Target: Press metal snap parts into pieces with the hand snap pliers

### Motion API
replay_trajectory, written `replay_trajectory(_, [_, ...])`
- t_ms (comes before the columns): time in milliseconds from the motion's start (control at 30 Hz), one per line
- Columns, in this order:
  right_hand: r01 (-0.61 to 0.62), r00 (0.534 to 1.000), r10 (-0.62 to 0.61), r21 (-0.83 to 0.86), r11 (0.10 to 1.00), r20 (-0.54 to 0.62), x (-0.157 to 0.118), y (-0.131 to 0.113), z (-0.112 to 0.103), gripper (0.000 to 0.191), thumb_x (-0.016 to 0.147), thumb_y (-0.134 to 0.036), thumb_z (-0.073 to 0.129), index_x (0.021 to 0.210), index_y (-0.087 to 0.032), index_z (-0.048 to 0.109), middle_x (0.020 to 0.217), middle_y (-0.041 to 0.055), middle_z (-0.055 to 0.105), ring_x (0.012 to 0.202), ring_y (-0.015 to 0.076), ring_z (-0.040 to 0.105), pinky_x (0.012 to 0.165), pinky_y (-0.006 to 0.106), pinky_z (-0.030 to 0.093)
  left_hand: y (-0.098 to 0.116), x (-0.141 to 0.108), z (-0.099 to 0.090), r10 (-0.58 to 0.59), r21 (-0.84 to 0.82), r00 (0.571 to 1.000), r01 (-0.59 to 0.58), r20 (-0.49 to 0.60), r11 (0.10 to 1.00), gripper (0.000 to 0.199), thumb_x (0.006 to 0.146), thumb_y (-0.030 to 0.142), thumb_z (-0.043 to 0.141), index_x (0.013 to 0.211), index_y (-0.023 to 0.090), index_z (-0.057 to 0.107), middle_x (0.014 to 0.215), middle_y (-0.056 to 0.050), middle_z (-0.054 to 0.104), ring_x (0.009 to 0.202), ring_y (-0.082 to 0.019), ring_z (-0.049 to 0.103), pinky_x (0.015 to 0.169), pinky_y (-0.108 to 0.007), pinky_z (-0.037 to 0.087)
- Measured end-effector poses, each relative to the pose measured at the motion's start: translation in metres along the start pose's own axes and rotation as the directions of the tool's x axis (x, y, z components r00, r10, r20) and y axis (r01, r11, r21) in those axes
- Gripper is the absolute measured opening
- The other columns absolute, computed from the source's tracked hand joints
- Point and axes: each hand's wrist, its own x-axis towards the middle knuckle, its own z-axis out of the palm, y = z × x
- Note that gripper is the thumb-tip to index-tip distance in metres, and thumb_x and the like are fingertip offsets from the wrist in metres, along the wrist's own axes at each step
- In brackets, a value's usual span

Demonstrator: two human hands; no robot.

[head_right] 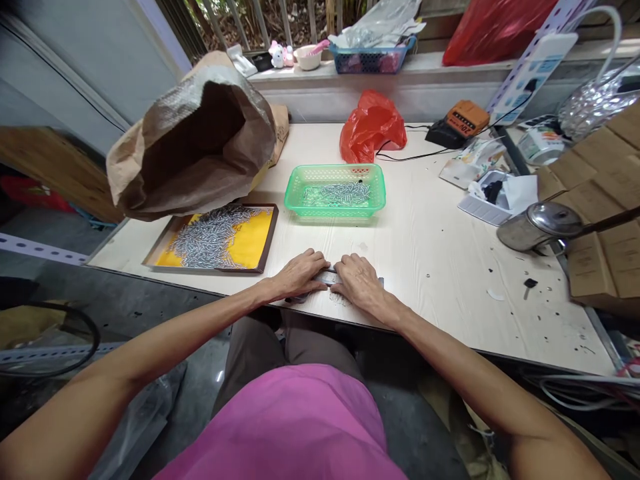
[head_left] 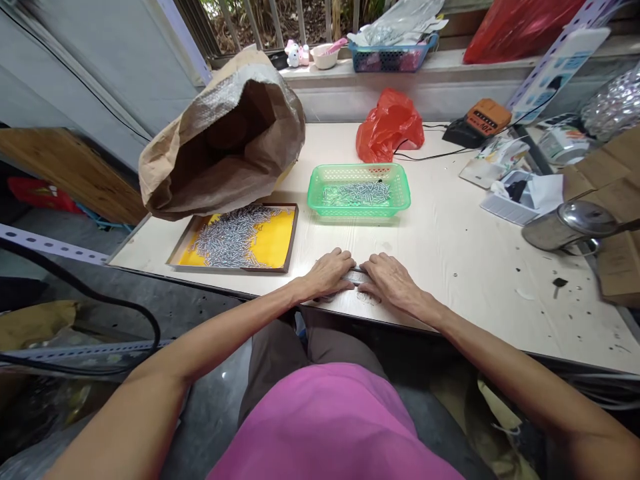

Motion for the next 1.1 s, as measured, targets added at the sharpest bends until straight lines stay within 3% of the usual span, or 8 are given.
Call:
replay_trajectory(200, [0.018, 1.0, -0.018, 0.009, 1.0, -0.013, 0.005, 0.0, 0.006, 0.02, 0.095, -0.029, 0.049, 0.089, -0.017, 0.064, 0.089, 0.0077, 0.064, 0.086, 0.02, 0.056, 0.074, 0.03, 0.037, 0.002, 0.001, 0.001, -0.096, -0.04, 0.995, 0.095, -0.031, 0.995, 0.021, 0.089, 0.036, 0.058, 0.09, 0.015, 0.064, 0.096, -0.008, 0.059, 0.095, -0.022, 0.05, 0.079, -0.033, 0.044])
replay_trajectory(433, [0.16, 0.985, -0.154, 0.074, 0.984, -0.08, 0.011, 0.029, 0.004, 0.04, 0.093, -0.045, 0.049, 0.115, -0.015, 0.061, 0.103, 0.0122, 0.064, 0.093, 0.0231, 0.055, 0.082, 0.032, 0.038, 0.028, -0.021, 0.032, -0.152, -0.047, 0.947, 0.145, -0.282, 0.988, 0.028, 0.092, 0.02, 0.051, 0.118, 0.012, 0.055, 0.128, -0.016, 0.053, 0.12, -0.027, 0.047, 0.1, -0.043, 0.041])
replay_trajectory(567, [0.062, 0.991, -0.05, 0.088, 0.994, -0.126, 0.025, 0.042, 0.006, 0.032, 0.097, -0.035, 0.043, 0.11, -0.017, 0.066, 0.103, 0.0112, 0.065, 0.094, 0.0229, 0.055, 0.08, 0.032, 0.037, 0.054, -0.036, 0.058, -0.029, -0.05, 0.929, 0.011, -0.37, 0.999, 0.033, 0.095, 0.01, 0.035, 0.124, 0.016, 0.052, 0.134, -0.014, 0.052, 0.128, -0.025, 0.044, 0.107, -0.045, 0.037])
replay_trajectory(733, [-0.096, 0.979, 0.094, -0.003, 0.995, -0.179, 0.05, 0.029, -0.003, 0.029, 0.095, -0.032, 0.044, 0.102, -0.018, 0.069, 0.102, 0.0117, 0.065, 0.097, 0.0256, 0.052, 0.081, 0.037, 0.034, 0.064, -0.036, 0.066, -0.037, -0.064, 0.93, 0.014, -0.366, 0.998, 0.033, 0.095, 0.011, 0.035, 0.123, 0.014, 0.051, 0.12, -0.013, 0.06, 0.119, -0.025, 0.051, 0.109, -0.049, 0.034])
replay_trajectory(800, [-0.001, 0.984, -0.006, -0.038, 0.999, -0.178, 0.057, 0.009, -0.01, 0.027, 0.093, -0.029, 0.048, 0.108, -0.02, 0.069, 0.106, 0.0112, 0.064, 0.099, 0.0256, 0.05, 0.081, 0.037, 0.033, 0.064, -0.034, 0.067, -0.027, -0.068, 0.92, 0.001, -0.39, 0.998, 0.032, 0.094, 0.011, 0.037, 0.123, 0.012, 0.051, 0.119, -0.014, 0.06, 0.119, -0.025, 0.051, 0.107, -0.049, 0.036])
replay_trajectory(867, [0.24, 0.964, -0.243, -0.044, 0.97, -0.105, 0.062, -0.017, -0.014, 0.023, 0.092, -0.028, 0.052, 0.106, -0.024, 0.07, 0.108, 0.0089, 0.063, 0.099, 0.0241, 0.049, 0.08, 0.035, 0.033, 0.065, -0.036, 0.069, -0.009, -0.065, 0.905, -0.02, -0.424, 0.998, 0.029, 0.094, 0.013, 0.039, 0.119, 0.011, 0.054, 0.113, -0.015, 0.061, 0.114, -0.025, 0.054, 0.101, -0.045, 0.042])
replay_trajectory(967, [0.533, 0.846, -0.533, -0.04, 0.845, 0.024, 0.067, -0.053, -0.012, 0.019, 0.091, -0.028, 0.055, 0.089, -0.025, 0.073, 0.104, 0.0077, 0.062, 0.1, 0.0232, 0.046, 0.078, 0.034, 0.033, 0.07, -0.052, 0.069, 0.084, -0.04, 0.883, -0.115, -0.461, 0.993, 0.02, 0.094, 0.016, 0.042, 0.099, 0.012, 0.061, 0.093, -0.009, 0.065, 0.091, -0.02, 0.06, 0.082, -0.033, 0.049])
replay_trajectory(1100, [0.635, 0.772, -0.631, -0.105, 0.765, 0.074, 0.077, -0.073, 0.0, 0.019, 0.089, -0.02, 0.054, 0.081, -0.018, 0.071, 0.095, 0.0101, 0.063, 0.097, 0.0228, 0.046, 0.078, 0.036, 0.033, 0.06, -0.092, 0.05, 0.175, 0.05, 0.826, -0.176, -0.536, 0.983, 0.018, 0.094, 0.018, 0.046, 0.098, 0.017, 0.064, 0.082, -0.003, 0.064, 0.079, -0.014, 0.058, 0.074, -0.026, 0.047])
